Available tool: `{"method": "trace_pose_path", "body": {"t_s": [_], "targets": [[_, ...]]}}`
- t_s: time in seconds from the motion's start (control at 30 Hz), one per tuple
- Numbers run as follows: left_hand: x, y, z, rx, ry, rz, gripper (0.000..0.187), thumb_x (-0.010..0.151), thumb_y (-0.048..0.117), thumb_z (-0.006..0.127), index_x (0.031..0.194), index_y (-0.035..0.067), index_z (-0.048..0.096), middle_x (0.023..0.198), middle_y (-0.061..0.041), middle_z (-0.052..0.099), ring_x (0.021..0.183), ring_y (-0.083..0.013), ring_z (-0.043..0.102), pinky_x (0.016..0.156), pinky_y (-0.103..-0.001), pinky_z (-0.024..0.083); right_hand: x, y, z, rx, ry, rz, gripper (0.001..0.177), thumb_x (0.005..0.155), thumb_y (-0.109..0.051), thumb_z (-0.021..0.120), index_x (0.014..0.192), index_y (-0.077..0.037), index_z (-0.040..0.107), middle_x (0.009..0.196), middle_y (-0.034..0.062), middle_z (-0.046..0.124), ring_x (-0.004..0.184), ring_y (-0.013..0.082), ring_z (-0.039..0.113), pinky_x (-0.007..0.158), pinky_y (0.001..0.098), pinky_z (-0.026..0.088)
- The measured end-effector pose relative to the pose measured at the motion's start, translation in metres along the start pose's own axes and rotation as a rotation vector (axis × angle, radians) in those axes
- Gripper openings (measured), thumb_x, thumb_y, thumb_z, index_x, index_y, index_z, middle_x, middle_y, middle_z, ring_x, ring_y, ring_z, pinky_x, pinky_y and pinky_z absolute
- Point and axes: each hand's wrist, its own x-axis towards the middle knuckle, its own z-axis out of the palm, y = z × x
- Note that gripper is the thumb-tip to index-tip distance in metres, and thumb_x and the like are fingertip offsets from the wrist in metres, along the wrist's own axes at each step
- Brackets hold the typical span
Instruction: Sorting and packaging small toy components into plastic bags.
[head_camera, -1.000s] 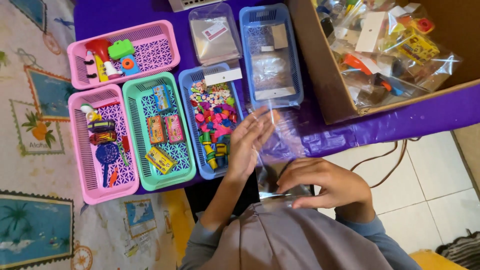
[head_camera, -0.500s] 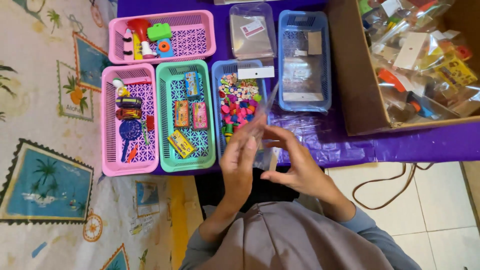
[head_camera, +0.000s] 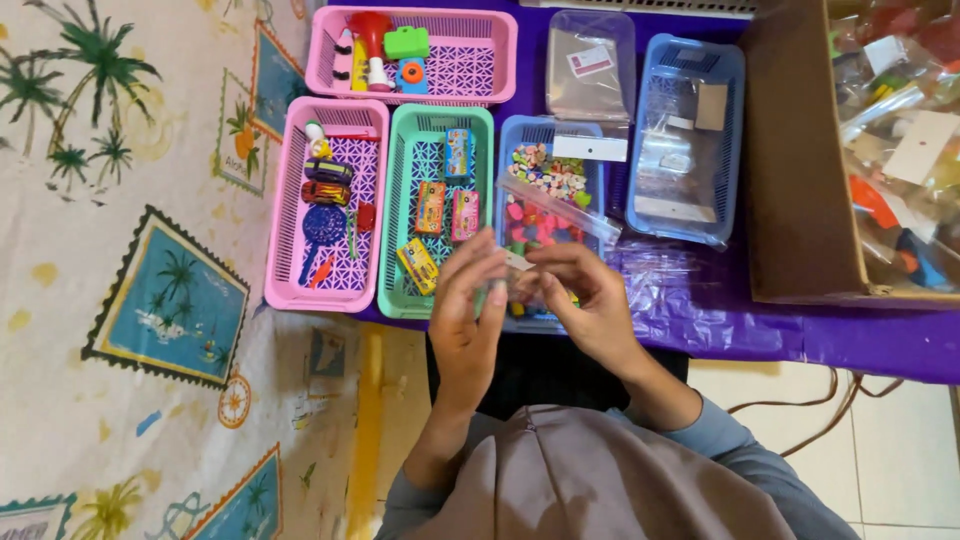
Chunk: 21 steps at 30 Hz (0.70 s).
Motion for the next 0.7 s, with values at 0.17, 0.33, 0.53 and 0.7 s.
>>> {"method": "trace_pose_path", "body": {"t_s": [0.17, 0.33, 0.53, 0.7], "targets": [[0.006, -0.012, -0.029, 0.212, 0.076, -0.059, 0.062, 0.098, 0.024, 0.07, 0.15, 0.004, 0.043, 0.148, -0.018, 0.05, 0.14, -0.0317, 0.047, 0.112, -0.046, 0.041, 0.009, -0.009, 0.023, 0.125, 0.02, 0.09, 0.012, 0.096, -0.001, 0.068, 0.106, 0.001, 0.075, 0.088, 0.0142, 0.078, 0.077, 0.0133, 0.071, 0.075, 0.0304, 0.06], [-0.002, -0.03, -0.05, -0.031, 0.148, -0.339, 0.044, 0.093, 0.022, 0.076, 0.131, 0.006, 0.059, 0.105, -0.011, 0.073, 0.099, -0.0178, 0.069, 0.091, -0.033, 0.053, 0.02, 0.007, 0.028, 0.195, -0.001, 0.101, 0.006, 0.09, 0.004, 0.073, 0.095, 0.004, 0.077, 0.088, 0.0201, 0.075, 0.071, 0.0187, 0.071, 0.07, 0.0328, 0.06], [-0.003, -0.03, -0.066, 0.04, 0.258, -0.34, 0.01, 0.09, 0.016, 0.08, 0.088, 0.006, 0.075, 0.074, -0.008, 0.073, 0.069, -0.0098, 0.065, 0.073, -0.026, 0.056, 0.024, 0.025, 0.04, 0.26, -0.043, 0.103, 0.008, 0.087, 0.01, 0.075, 0.094, 0.008, 0.072, 0.079, 0.023, 0.072, 0.063, 0.0232, 0.071, 0.063, 0.0344, 0.06], [-0.007, -0.034, -0.076, 0.113, 0.327, -0.179, 0.01, 0.092, 0.01, 0.078, 0.086, 0.003, 0.075, 0.071, -0.01, 0.07, 0.059, -0.016, 0.067, 0.067, -0.028, 0.058, 0.025, 0.017, 0.047, 0.326, -0.19, 0.117, 0.038, 0.091, 0.0, 0.071, 0.126, 0.01, 0.061, 0.099, 0.0265, 0.072, 0.083, 0.0276, 0.073, 0.073, 0.0421, 0.063]]}}
